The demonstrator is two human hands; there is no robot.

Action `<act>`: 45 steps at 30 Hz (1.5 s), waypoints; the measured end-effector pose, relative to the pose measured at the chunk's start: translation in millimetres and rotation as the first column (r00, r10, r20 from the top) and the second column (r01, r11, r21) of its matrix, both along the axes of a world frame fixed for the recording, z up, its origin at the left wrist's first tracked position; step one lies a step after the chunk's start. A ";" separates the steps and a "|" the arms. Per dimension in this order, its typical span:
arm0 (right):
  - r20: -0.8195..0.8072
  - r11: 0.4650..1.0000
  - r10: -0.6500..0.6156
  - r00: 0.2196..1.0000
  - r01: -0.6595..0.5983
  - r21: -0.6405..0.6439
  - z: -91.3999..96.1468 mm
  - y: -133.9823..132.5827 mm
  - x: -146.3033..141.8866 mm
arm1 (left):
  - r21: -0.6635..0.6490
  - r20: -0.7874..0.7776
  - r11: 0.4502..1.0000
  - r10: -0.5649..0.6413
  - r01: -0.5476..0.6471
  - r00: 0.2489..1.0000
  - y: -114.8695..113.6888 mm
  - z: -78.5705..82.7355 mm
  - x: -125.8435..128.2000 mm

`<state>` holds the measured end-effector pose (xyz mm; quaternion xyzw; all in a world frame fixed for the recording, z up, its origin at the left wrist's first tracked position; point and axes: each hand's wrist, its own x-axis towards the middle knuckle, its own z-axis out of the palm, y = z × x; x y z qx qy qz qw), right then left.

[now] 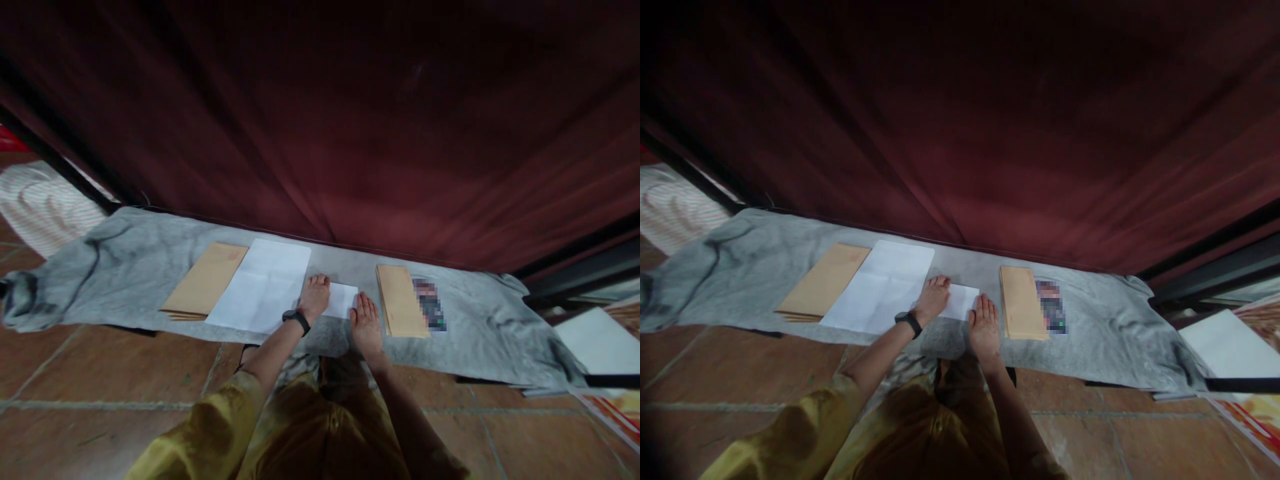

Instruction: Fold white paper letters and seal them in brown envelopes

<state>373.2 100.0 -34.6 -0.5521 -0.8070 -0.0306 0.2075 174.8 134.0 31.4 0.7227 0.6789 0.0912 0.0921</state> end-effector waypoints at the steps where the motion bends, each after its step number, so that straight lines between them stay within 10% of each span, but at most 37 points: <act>1: -0.009 1.000 0.004 1.000 -0.004 0.001 -0.2 0.2 0.5 | -0.007 0.003 1.000 0.001 -0.001 1.000 1.3 2.2 -1.5; 18: -0.183 0.993 0.117 0.976 -0.114 0.022 8.0 -12.1 6.0 | -0.188 0.389 0.973 0.199 -0.134 0.900 -6.7 16.6 -19.7; 25: -0.155 0.944 0.327 0.932 -0.331 0.003 19.8 -36.3 2.4 | -0.368 0.716 0.921 0.369 -0.129 0.593 -24.1 13.8 -26.4; 32: -0.446 0.955 0.194 0.874 -0.273 -0.118 45.2 -36.8 -13.4 | -0.473 0.865 0.881 0.470 -0.030 0.174 -39.0 31.2 -27.2; 36: -0.829 0.933 -0.179 0.530 -0.175 -0.314 58.4 -28.0 -21.8 | -0.506 0.862 0.861 0.507 -0.048 0.008 -44.6 30.1 -32.8; 41: -0.902 0.827 -0.424 -0.088 -0.442 -0.346 71.3 -27.3 -39.3 | -0.497 0.868 0.866 0.497 -0.050 -0.022 -62.4 15.5 -11.3; 45: -0.812 0.774 -0.552 -0.189 -0.479 -0.414 68.6 -32.4 -42.5 | -0.442 0.895 0.891 0.446 -0.099 0.019 -66.8 5.6 1.4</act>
